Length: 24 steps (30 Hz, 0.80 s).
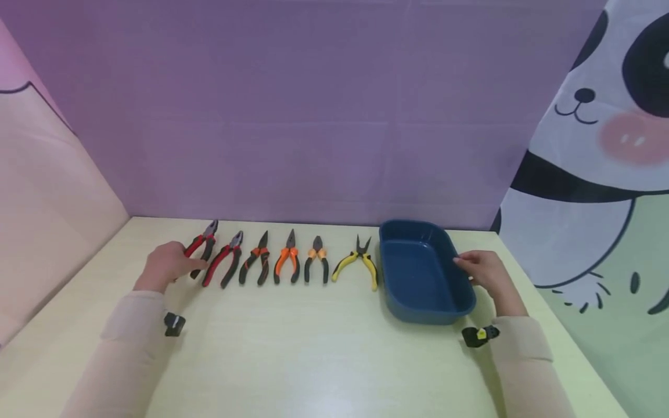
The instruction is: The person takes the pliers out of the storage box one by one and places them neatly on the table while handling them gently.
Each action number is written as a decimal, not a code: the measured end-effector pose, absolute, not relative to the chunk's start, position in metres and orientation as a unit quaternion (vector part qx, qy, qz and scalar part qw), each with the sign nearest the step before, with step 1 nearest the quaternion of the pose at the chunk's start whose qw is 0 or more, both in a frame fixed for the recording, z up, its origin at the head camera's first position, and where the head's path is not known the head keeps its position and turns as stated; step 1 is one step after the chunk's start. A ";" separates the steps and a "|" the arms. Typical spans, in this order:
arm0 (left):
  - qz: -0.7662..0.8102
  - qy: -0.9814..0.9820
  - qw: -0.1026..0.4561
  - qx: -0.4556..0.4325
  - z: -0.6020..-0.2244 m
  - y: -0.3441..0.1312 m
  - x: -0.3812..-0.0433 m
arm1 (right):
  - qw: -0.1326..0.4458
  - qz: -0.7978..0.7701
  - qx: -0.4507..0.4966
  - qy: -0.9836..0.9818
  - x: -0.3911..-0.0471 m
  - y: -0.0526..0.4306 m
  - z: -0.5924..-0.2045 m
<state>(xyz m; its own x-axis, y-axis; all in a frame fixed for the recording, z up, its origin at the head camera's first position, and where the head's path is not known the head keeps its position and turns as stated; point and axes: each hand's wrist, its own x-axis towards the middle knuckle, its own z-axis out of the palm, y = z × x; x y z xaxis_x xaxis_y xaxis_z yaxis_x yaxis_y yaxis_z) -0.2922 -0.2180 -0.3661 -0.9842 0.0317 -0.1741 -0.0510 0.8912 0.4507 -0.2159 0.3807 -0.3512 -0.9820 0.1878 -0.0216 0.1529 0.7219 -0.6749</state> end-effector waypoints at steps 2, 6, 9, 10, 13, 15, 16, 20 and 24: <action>0.232 0.968 0.096 -0.011 -0.368 -0.220 -0.293 | 0.026 0.361 -0.091 -0.928 -0.216 0.381 -0.352; 0.225 0.968 0.108 -0.020 -0.370 -0.224 -0.296 | 0.030 0.363 -0.088 -0.927 -0.218 0.381 -0.352; 0.214 0.970 0.110 -0.020 -0.372 -0.226 -0.299 | 0.030 0.363 -0.088 -0.927 -0.219 0.381 -0.353; 0.210 0.971 0.112 -0.017 -0.373 -0.227 -0.300 | 0.030 0.362 -0.088 -0.928 -0.219 0.381 -0.353; 0.202 0.973 0.115 -0.012 -0.377 -0.228 -0.303 | 0.031 0.362 -0.087 -0.927 -0.219 0.381 -0.353; 0.197 0.974 0.114 -0.009 -0.380 -0.229 -0.304 | 0.032 0.365 -0.084 -0.927 -0.219 0.381 -0.353; 0.196 0.974 0.114 -0.009 -0.381 -0.230 -0.304 | 0.032 0.366 -0.081 -0.926 -0.219 0.382 -0.353; 0.193 0.976 0.103 -0.004 -0.385 -0.230 -0.304 | 0.031 0.366 -0.084 -0.926 -0.218 0.382 -0.354; 0.191 0.977 0.097 -0.001 -0.385 -0.229 -0.302 | 0.031 0.366 -0.089 -0.926 -0.218 0.382 -0.355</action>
